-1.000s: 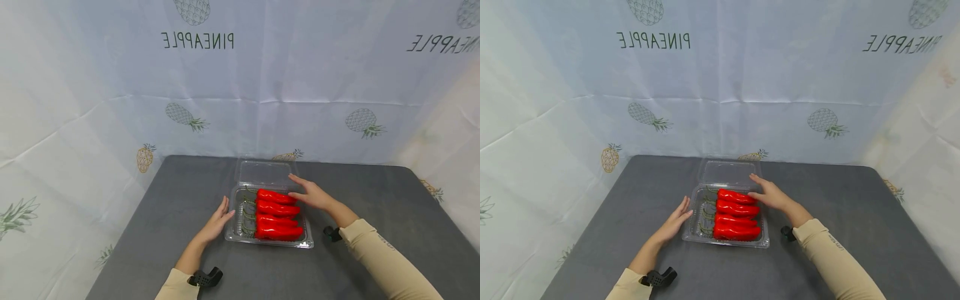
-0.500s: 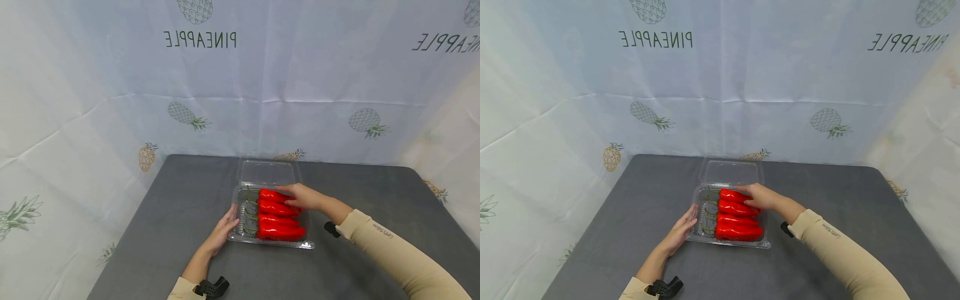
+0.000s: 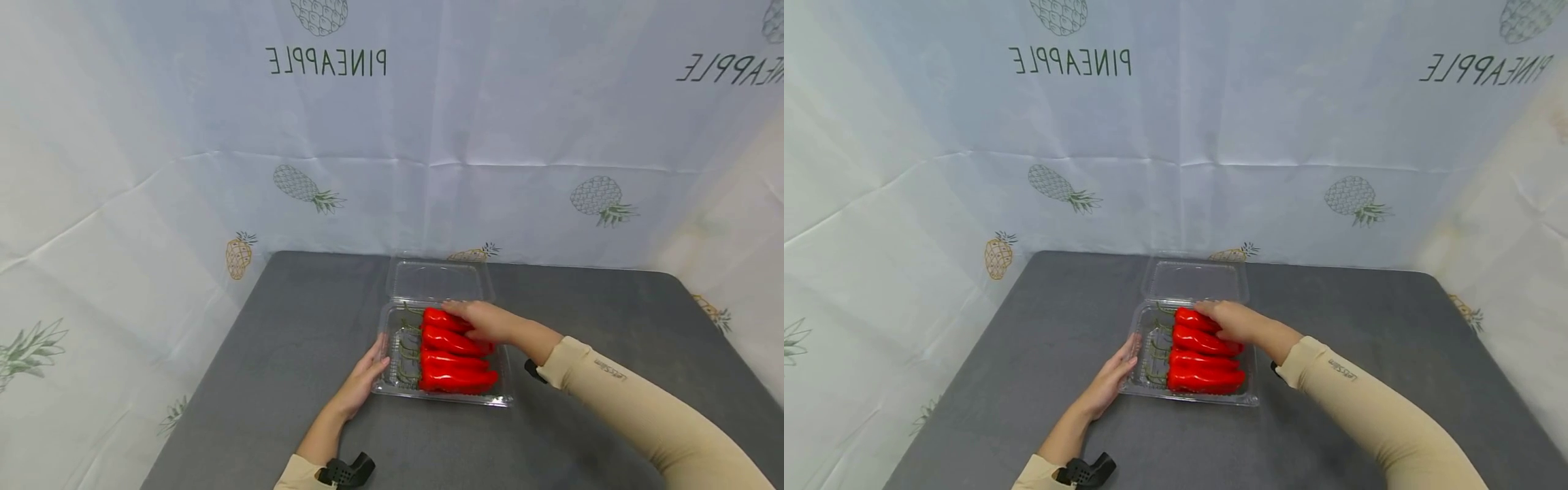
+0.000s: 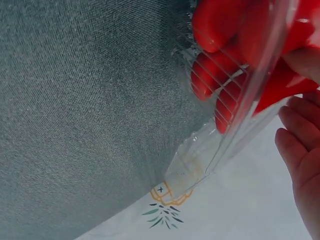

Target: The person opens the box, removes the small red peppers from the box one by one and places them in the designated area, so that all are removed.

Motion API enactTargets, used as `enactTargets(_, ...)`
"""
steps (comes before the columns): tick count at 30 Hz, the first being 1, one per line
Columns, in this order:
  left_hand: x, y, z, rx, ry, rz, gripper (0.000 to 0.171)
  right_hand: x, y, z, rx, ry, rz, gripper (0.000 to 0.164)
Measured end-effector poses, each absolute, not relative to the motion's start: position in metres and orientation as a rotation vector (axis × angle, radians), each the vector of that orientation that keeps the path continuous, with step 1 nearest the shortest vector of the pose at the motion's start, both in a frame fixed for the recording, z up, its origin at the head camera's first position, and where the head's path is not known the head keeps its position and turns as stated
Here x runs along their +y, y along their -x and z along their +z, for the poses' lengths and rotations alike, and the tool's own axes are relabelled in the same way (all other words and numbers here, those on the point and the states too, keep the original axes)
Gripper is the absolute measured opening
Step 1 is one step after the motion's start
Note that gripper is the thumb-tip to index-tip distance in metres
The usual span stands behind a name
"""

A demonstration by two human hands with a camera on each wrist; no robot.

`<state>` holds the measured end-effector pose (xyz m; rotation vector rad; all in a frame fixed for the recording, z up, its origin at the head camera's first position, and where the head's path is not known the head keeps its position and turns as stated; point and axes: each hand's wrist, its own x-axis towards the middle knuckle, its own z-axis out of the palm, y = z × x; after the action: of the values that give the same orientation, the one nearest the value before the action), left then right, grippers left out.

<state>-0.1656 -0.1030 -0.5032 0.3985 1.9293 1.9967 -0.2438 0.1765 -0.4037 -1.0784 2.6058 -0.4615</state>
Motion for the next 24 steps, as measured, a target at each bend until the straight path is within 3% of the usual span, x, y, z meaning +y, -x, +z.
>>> enactTargets(10, -0.1018, 0.1649, -0.5044, 1.921, -0.395, 2.004, 0.068, 0.1724, 0.2449, -0.4105, 2.665, 1.072, -0.353, 0.060)
enactTargets(24, -0.1034, 0.1653, -0.5039, 1.936, -0.388, 2.004, 0.065, 0.1746, 0.2434, -0.4132, 2.630, 1.044, -0.565, 0.054)
